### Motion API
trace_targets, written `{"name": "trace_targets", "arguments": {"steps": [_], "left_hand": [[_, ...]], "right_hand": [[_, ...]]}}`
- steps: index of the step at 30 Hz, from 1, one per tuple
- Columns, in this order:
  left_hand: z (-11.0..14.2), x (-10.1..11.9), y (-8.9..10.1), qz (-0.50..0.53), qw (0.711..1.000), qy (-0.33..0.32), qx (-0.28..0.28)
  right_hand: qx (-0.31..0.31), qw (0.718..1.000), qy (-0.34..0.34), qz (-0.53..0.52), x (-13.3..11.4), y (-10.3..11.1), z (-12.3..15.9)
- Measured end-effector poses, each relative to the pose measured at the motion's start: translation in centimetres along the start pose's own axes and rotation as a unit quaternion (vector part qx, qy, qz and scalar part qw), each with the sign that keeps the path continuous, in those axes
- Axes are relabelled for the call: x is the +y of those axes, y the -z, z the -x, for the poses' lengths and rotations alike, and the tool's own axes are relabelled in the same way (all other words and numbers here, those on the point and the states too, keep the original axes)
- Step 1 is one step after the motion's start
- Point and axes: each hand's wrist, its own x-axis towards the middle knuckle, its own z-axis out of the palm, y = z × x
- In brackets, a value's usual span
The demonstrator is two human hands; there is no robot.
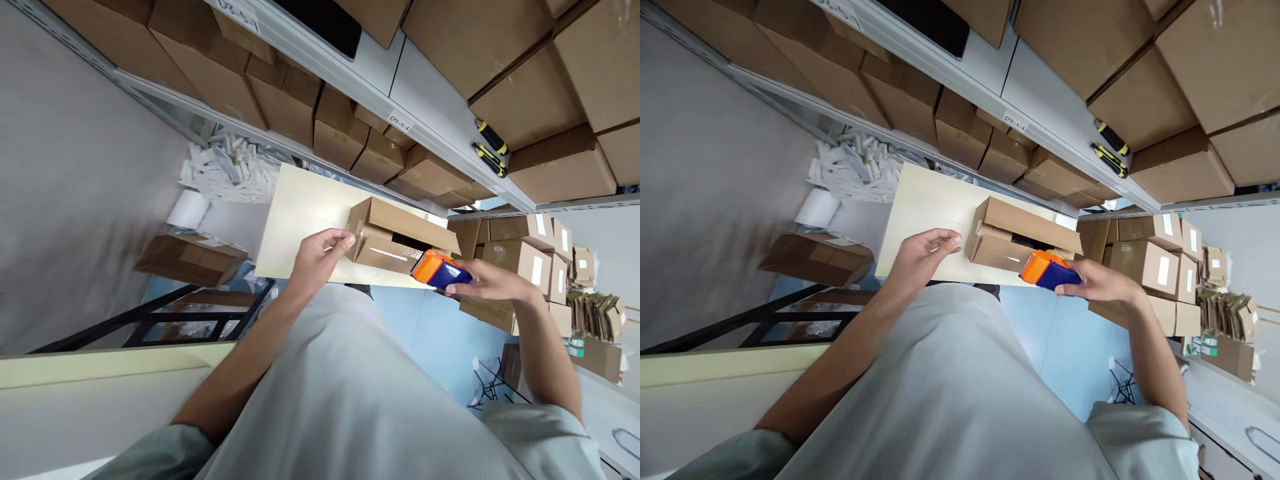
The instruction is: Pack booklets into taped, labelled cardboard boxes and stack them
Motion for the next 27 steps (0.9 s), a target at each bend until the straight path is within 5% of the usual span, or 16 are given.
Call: {"name": "trace_targets", "arguments": {"steps": [5,9,16,27], "left_hand": [[-1.6,-2.3,-2.7,0.176,0.978,0.106,-0.036],[-2.7,-3.0,-3.6,0.233,0.963,0.136,-0.021],[-4.4,-4.0,-3.8,0.232,0.959,0.162,-0.001],[-6.8,-6.1,-3.2,0.147,0.98,0.121,0.057]], "right_hand": [[-0.114,0.991,-0.04,-0.053,-0.1,5.7,-2.9],[-0.188,0.979,-0.043,-0.063,1.7,7.9,-5.9],[-0.224,0.97,-0.058,-0.077,5.0,7.6,-9.7],[-0.239,0.967,-0.038,-0.084,5.6,6.9,-12.4]]}}
